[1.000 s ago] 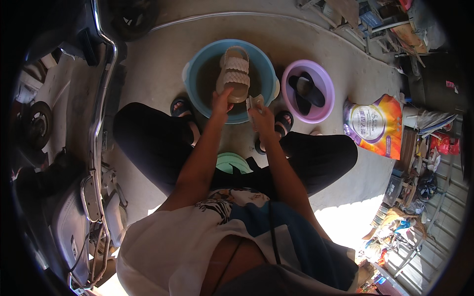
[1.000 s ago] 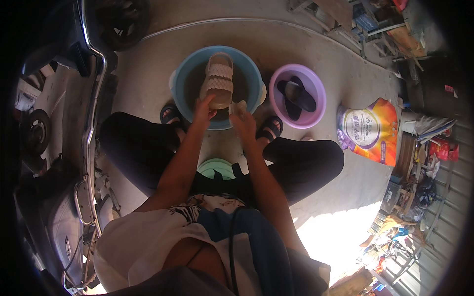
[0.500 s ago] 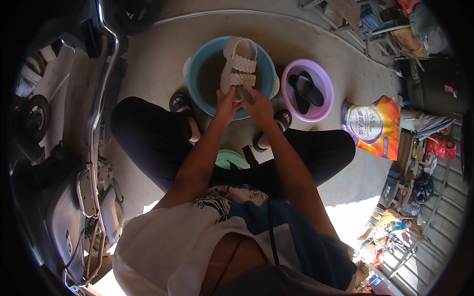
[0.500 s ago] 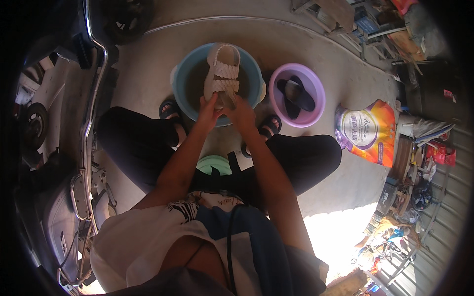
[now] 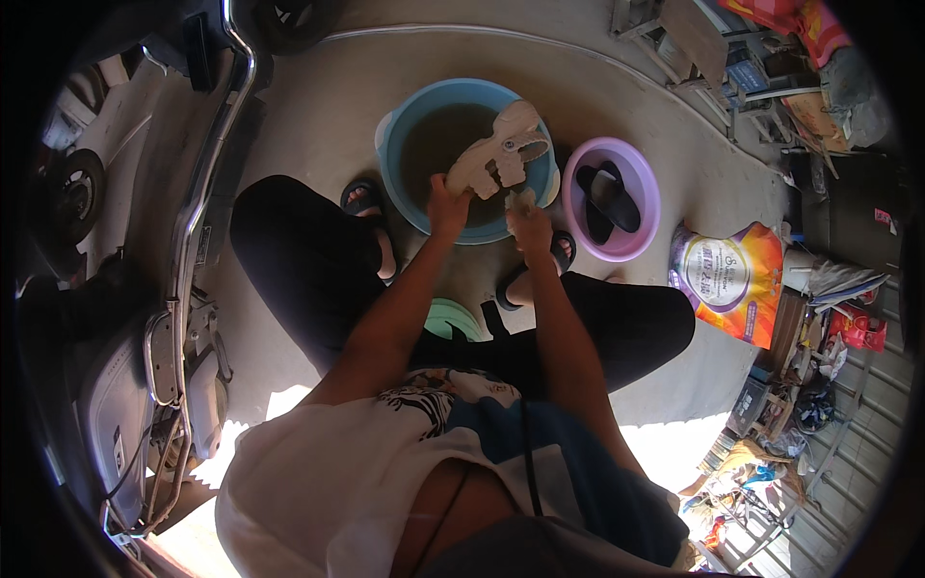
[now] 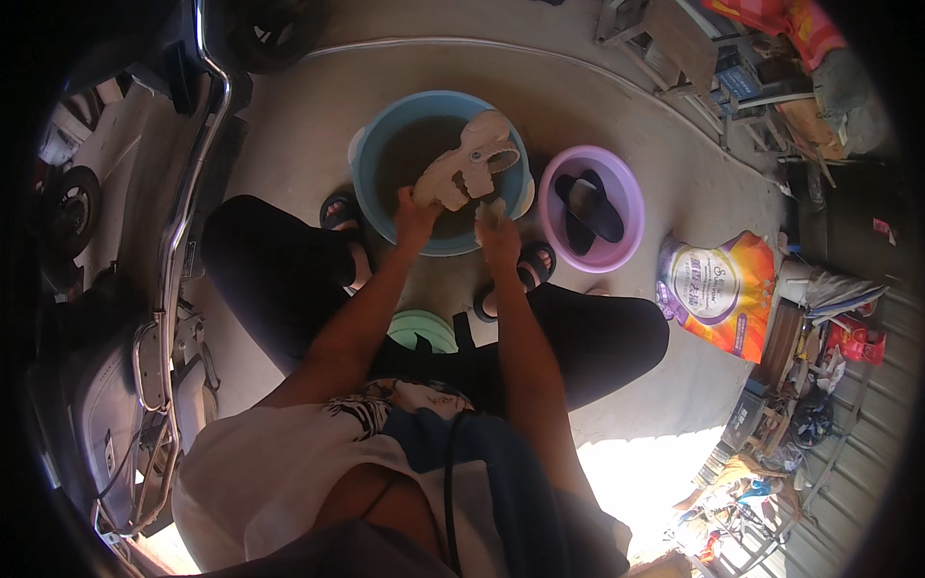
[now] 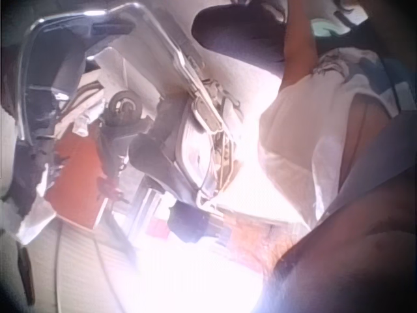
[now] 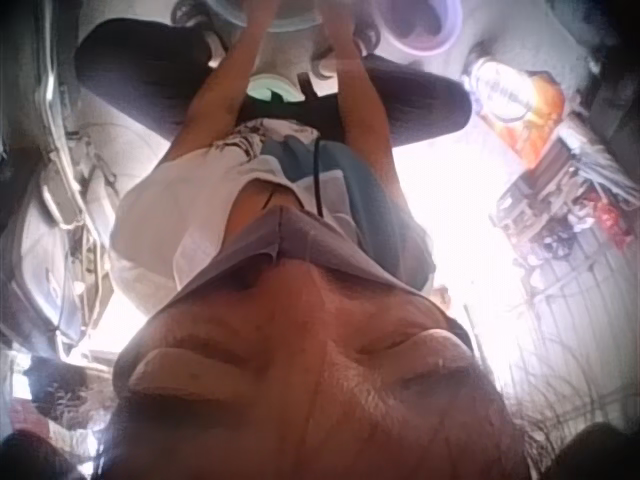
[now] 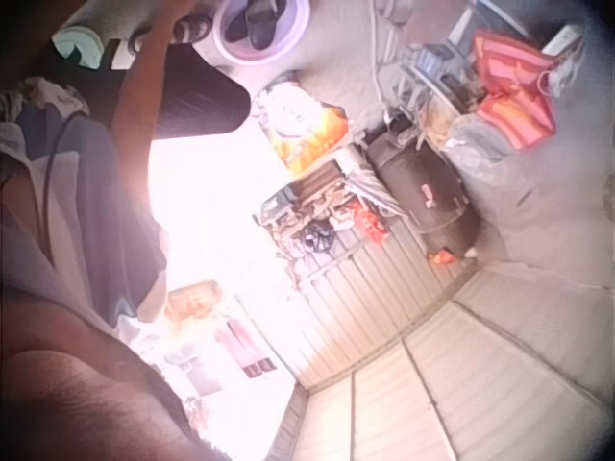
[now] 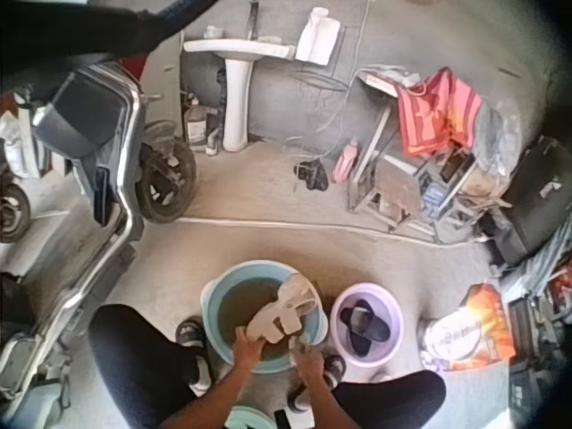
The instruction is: The person cleans beige slippers and black sandals in plastic buckets using a handheld brush and a piece of soap.
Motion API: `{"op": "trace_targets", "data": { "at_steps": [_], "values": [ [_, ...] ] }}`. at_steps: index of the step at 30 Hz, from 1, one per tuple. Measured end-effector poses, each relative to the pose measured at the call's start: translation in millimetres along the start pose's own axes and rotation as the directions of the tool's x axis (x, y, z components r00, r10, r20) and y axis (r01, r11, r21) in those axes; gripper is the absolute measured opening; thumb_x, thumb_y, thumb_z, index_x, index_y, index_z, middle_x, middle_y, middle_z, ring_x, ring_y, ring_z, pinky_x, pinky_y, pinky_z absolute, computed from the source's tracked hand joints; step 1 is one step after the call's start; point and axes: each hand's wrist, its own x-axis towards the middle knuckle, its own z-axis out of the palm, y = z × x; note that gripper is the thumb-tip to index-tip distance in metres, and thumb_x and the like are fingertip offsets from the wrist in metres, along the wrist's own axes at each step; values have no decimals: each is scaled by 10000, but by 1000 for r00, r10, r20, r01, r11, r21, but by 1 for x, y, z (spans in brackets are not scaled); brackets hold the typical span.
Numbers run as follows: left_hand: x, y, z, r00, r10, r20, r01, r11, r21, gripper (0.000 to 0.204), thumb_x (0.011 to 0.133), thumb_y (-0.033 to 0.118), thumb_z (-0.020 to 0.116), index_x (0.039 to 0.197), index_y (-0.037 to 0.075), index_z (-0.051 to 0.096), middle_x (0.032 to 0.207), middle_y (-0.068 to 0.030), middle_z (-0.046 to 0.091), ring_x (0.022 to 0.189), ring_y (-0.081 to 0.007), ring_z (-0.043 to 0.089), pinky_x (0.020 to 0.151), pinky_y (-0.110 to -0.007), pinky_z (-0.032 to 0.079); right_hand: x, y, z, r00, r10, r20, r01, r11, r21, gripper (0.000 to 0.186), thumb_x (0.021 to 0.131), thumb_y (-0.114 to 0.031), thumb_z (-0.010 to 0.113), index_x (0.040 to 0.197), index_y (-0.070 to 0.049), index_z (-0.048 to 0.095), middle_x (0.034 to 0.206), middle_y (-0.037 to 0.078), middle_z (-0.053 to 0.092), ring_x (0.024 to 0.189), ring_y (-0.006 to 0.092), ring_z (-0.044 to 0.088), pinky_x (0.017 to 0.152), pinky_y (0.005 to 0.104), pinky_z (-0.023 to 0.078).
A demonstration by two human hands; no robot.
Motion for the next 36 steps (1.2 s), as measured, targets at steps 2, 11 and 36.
{"op": "trace_targets", "data": {
  "at_steps": [2,11,36],
  "values": [
    [5,-7,7,999,-29,27,29,999,16,476,836,306,635,1171,71,392,1077,-166,603,923,-296,640,608,-397,534,5,-1,2,999,31,-36,-27,994,103,575,707,-442,707,1060,-3,595,1001,231,637,974,391,609,831,447,473],
    [41,-62,38,798,-543,260,602,711,-363,632,829,283,647,1337,61,343,1235,-173,535,1056,-316,587,918,-426,462,13,-2,18,995,104,-7,-101,978,180,606,717,-442,713,1128,-16,586,985,190,652,958,340,636,822,407,489],
    [146,-82,42,736,-408,541,-200,632,749,449,864,202,528,1298,90,500,1312,-177,522,1187,-391,507,942,-566,416,54,29,82,980,197,33,-191,877,442,504,772,-305,724,1167,-37,560,882,94,639,708,188,625,535,356,482]
  ]
}}
